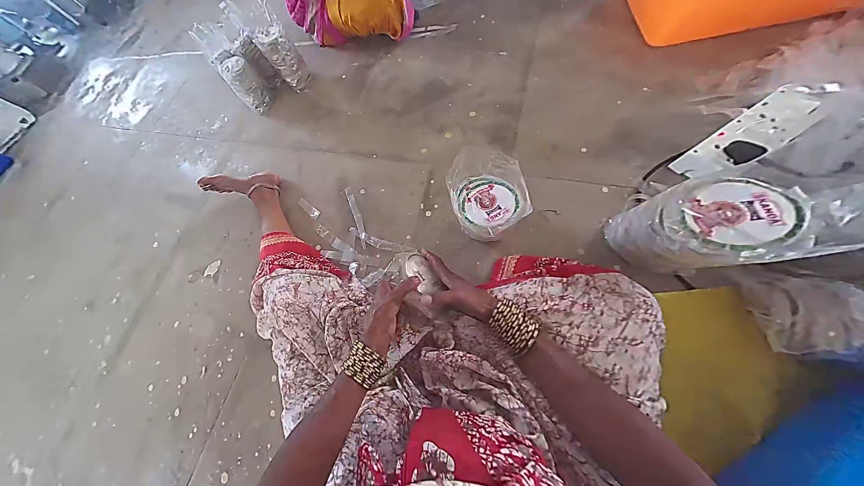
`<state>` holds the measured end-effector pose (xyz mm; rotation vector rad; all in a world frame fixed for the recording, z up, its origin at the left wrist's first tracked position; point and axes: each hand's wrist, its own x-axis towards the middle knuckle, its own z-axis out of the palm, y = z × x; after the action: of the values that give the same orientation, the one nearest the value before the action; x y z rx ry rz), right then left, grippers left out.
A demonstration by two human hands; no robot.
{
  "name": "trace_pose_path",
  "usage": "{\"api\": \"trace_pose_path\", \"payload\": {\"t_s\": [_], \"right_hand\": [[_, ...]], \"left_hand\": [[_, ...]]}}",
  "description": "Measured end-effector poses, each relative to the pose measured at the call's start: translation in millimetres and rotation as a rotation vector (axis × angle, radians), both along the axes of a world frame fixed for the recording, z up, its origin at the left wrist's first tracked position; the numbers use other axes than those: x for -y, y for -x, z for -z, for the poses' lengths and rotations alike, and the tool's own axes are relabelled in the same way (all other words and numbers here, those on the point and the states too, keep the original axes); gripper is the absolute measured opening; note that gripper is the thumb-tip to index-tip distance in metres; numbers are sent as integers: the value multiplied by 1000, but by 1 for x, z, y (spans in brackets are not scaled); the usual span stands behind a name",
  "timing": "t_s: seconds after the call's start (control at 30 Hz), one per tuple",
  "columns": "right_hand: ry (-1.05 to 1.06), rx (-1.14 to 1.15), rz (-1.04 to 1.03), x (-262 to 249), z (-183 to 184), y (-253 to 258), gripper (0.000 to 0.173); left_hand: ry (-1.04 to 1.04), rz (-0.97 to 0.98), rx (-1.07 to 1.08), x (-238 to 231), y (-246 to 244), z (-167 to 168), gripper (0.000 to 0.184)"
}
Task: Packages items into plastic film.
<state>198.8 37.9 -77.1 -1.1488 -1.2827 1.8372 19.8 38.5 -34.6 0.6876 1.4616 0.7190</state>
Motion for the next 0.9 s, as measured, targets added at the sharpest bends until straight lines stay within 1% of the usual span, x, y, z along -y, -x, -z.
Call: {"api": "trace_pose_path", "payload": {"t_s": [0.03, 0.07, 0.1, 0.13, 0.2, 0.27, 0.3, 0.33, 0.4, 0.43, 0.47, 0.53, 0.57, 0.6, 0.67, 0.7, 0.77, 0.8, 0.83, 0.87, 0.9], "right_hand": [[50, -90, -7, 0, -3, -4, 133], [93, -141, -5, -1, -7, -7, 126], [123, -145, 21, -1, -10, -8, 113], [134, -116, 73, -1, -10, -6, 100], [142, -97, 159, 0, -10, 0, 91], [124, -183, 256, 6, -16, 6, 69], [52, -184, 279, 8, -17, 6, 69], [-68, -132, 292, 8, -17, 3, 75], [-355, 111, 323, 9, -15, -2, 86], [-444, 245, 337, 9, -14, -3, 87], [-463, 378, 336, 9, -13, -4, 87], [-349, 628, 224, 4, -14, -5, 86], [-272, 724, 132, -1, -13, -5, 89], [-217, 800, 59, -6, -13, -5, 92], [-242, 865, 32, -9, -15, -6, 90], [-296, 862, 62, -6, -14, -5, 87], [-444, 811, 173, -2, -13, -6, 78], [-499, 786, 223, -1, -13, -5, 76], [-502, 779, 237, -1, -13, -5, 76], [-445, 796, 207, -1, -12, -4, 79], [-353, 832, 138, -2, -12, -4, 84]], "left_hand": [[-7, -60, 21, -1, 4, 3, 64], [-18, -113, 49, -2, 8, 8, 53], [-30, -152, 77, -3, 12, 12, 42], [-41, -165, 107, -2, 15, 14, 38], [-86, -162, 121, 3, 16, 15, 45], [-158, -117, 122, 9, 13, 12, 57], [-218, -70, 131, 10, 12, 8, 60], [-306, 16, 151, 8, 12, 4, 64], [-523, 281, 199, -8, 17, 6, 79], [-599, 386, 181, -16, 18, 9, 83], [-648, 468, 133, -24, 19, 17, 84], [-688, 606, -33, -35, 19, 41, 88], [-660, 658, -130, -36, 19, 52, 91], [-617, 684, -212, -36, 18, 59, 95], [-573, 643, -272, -35, 16, 63, 94], [-591, 598, -287, -31, 16, 59, 89], [-722, 495, -293, -26, 14, 49, 76], [-779, 462, -283, -25, 14, 47, 73], [-803, 456, -301, -23, 15, 49, 72], [-775, 483, -351, -22, 16, 52, 75], [-689, 538, -415, -21, 17, 55, 80]]}}
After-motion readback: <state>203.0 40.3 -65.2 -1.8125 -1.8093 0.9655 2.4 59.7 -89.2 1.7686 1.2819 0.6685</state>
